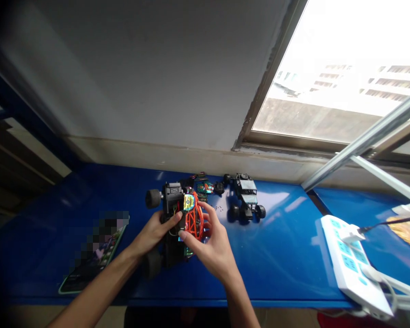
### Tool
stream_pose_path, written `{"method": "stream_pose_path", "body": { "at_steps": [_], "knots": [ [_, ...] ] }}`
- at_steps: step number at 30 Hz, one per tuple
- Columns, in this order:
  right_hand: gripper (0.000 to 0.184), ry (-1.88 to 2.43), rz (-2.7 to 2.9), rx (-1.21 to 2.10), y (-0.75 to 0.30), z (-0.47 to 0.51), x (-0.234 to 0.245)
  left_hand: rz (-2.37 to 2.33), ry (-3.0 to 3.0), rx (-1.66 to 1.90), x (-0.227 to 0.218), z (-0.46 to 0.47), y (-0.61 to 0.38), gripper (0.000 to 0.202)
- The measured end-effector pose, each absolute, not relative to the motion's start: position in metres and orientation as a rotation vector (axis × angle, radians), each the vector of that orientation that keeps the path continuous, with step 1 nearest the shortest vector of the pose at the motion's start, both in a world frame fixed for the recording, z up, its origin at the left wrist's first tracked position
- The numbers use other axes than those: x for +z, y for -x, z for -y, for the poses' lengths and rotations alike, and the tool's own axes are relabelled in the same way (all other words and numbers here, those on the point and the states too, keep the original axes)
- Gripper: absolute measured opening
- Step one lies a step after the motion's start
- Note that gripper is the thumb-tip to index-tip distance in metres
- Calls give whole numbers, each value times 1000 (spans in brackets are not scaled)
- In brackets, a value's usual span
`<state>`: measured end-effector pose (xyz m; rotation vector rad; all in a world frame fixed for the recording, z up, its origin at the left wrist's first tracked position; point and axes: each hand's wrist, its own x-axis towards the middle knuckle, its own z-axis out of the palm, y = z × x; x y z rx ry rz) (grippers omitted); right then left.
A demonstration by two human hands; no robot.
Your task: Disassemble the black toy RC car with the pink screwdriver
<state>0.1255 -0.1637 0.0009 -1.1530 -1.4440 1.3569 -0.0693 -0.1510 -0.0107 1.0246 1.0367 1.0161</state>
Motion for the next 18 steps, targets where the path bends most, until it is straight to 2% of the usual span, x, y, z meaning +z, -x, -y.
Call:
{"method": "stream_pose_path", "body": {
  "at_steps": [3, 9, 14, 15, 18],
  "knots": [
    [75, 1111, 1184, 1455, -128, 161, -7, -1089, -1056, 970, -6, 150, 80, 60],
    [73, 1088, 852, 1399, -144, 157, -21, -1093, -1183, 684, 8, 149, 107, 56],
    [71, 1131, 829, 1348, -156, 152, -32, -1019, -1321, 450, 26, 138, 109, 74],
    [71, 1135, 831, 1331, -157, 151, -34, -1029, -1403, 426, 29, 134, 107, 73],
    [69, 1149, 839, 1288, -162, 150, -36, -1055, -1694, 273, 35, 121, 103, 50]
  ]
}}
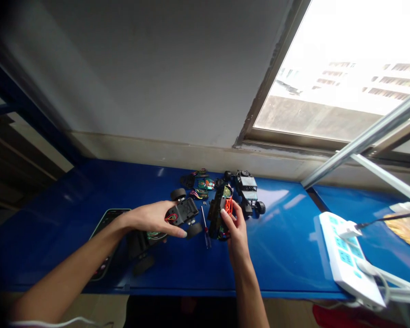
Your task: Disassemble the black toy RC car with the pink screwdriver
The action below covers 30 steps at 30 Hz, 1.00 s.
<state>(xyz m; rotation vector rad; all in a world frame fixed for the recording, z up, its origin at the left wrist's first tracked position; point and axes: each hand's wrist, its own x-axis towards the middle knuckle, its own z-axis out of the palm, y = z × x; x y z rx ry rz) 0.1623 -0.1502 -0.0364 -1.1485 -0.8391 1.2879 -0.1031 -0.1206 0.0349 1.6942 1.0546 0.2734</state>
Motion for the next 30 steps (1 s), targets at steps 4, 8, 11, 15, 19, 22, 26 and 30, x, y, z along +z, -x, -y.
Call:
{"method": "stream_pose_path", "body": {
  "at_steps": [4, 8, 11, 15, 19, 22, 26, 30],
  "knots": [
    [68, 1159, 816, 1273, -169, 150, -40, -1190, -1991, -24, 33, 108, 95, 53],
    [69, 1155, 789, 1261, -176, 150, -44, -1222, -2062, -223, 24, 103, 80, 61],
    [69, 1161, 776, 1237, -179, 150, -43, -1157, -2041, -327, 19, 102, 69, 64],
    [71, 1166, 790, 1240, -182, 152, -39, -1194, -2068, -299, 13, 105, 63, 69],
    [74, 1154, 824, 1285, -183, 154, -37, -1206, -2090, -183, 8, 113, 61, 68],
    [74, 1120, 823, 1314, -183, 155, -37, -1304, -2119, -128, 9, 120, 58, 66],
    [75, 1055, 813, 1362, -179, 153, -37, -1435, -2107, -72, 13, 128, 53, 59],
    [72, 1024, 847, 1379, -173, 149, -35, -1499, -2152, -14, 18, 135, 49, 51]
  ]
}}
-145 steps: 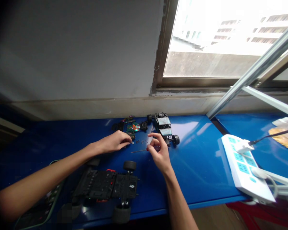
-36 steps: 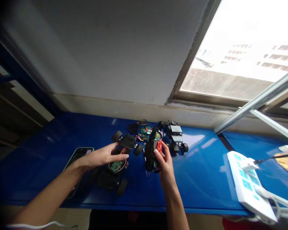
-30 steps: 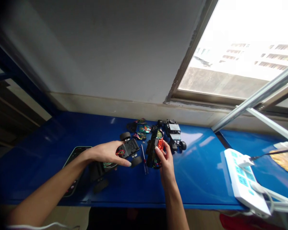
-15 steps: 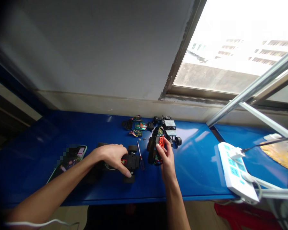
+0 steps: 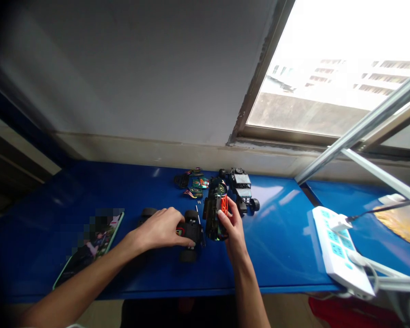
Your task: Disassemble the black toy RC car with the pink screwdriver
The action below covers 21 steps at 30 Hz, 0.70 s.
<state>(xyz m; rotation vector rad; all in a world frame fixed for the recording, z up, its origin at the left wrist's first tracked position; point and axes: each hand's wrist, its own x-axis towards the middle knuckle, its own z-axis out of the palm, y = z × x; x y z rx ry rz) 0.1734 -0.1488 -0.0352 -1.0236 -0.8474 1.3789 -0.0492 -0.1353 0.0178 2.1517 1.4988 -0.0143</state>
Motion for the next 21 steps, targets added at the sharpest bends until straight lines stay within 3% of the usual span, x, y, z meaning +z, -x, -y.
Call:
{"method": "stream_pose_path", "body": {
  "at_steps": [6, 9, 13, 17, 21],
  "knots": [
    [78, 935, 905, 1473, -167, 141, -33, -1551, -2186, 166, 29, 139, 59, 57],
    [77, 886, 946, 1536, -165, 136, -29, -1529, -2101, 588, 38, 131, 72, 49],
    [60, 871, 1067, 1609, -162, 124, -20, -1411, -1778, 1152, 47, 108, 90, 40],
    [64, 814, 1281, 1671, -151, 106, -8, -1170, -1524, 1111, 52, 86, 103, 58],
    [79, 800, 1579, 1619, -134, 87, 5, -1035, -1368, 1071, 51, 68, 120, 51]
  ]
}}
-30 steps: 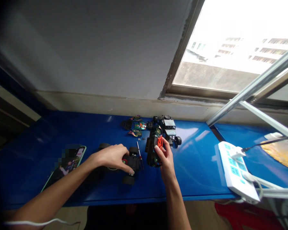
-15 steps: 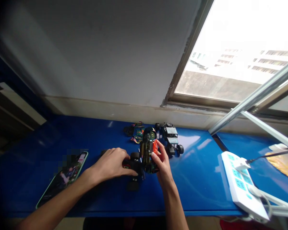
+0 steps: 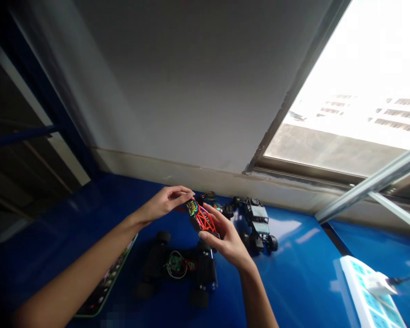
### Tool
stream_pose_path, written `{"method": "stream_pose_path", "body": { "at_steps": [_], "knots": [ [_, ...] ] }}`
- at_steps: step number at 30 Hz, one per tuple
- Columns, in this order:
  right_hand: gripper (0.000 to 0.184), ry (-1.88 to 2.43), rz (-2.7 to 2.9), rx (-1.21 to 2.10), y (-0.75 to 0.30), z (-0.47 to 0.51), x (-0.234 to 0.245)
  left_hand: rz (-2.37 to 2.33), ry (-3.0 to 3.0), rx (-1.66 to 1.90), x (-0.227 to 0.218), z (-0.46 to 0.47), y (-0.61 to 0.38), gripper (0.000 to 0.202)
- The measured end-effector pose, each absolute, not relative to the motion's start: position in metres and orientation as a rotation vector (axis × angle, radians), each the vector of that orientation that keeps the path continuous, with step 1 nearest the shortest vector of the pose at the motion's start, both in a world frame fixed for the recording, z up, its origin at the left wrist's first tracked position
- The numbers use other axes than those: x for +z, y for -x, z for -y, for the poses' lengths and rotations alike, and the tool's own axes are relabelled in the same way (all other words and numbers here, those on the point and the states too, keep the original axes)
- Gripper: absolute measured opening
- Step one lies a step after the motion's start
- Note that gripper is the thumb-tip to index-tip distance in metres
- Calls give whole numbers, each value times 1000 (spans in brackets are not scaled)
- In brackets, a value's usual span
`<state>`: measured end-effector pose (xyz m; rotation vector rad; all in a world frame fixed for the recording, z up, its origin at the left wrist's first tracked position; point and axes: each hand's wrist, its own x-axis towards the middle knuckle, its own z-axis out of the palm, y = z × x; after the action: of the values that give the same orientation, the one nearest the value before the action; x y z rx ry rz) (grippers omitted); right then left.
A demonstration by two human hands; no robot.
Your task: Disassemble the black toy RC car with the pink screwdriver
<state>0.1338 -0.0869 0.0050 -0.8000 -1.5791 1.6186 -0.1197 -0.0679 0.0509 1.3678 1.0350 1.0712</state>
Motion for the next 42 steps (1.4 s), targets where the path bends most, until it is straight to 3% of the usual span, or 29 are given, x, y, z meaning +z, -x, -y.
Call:
{"method": "stream_pose_path", "body": {
  "at_steps": [5, 11, 18, 26, 42],
  "knots": [
    [79, 944, 1890, 1429, -116, 51, 24, -995, -1344, 1166, 40, 47, 156, 59],
    [68, 911, 2341, 879, -81, -21, 43, -1181, -1465, 1269, 14, 18, 198, 58],
    [73, 965, 2458, 647, -24, -67, 12, -1629, -1805, 1313, -15, 5, 206, 46],
    [80, 902, 2471, 645, -9, -73, -30, -1670, -2163, 859, -32, 1, 199, 76],
    [73, 863, 2266, 800, -61, -68, -39, -1646, -2285, 736, -36, -1, 195, 63]
  ]
}}
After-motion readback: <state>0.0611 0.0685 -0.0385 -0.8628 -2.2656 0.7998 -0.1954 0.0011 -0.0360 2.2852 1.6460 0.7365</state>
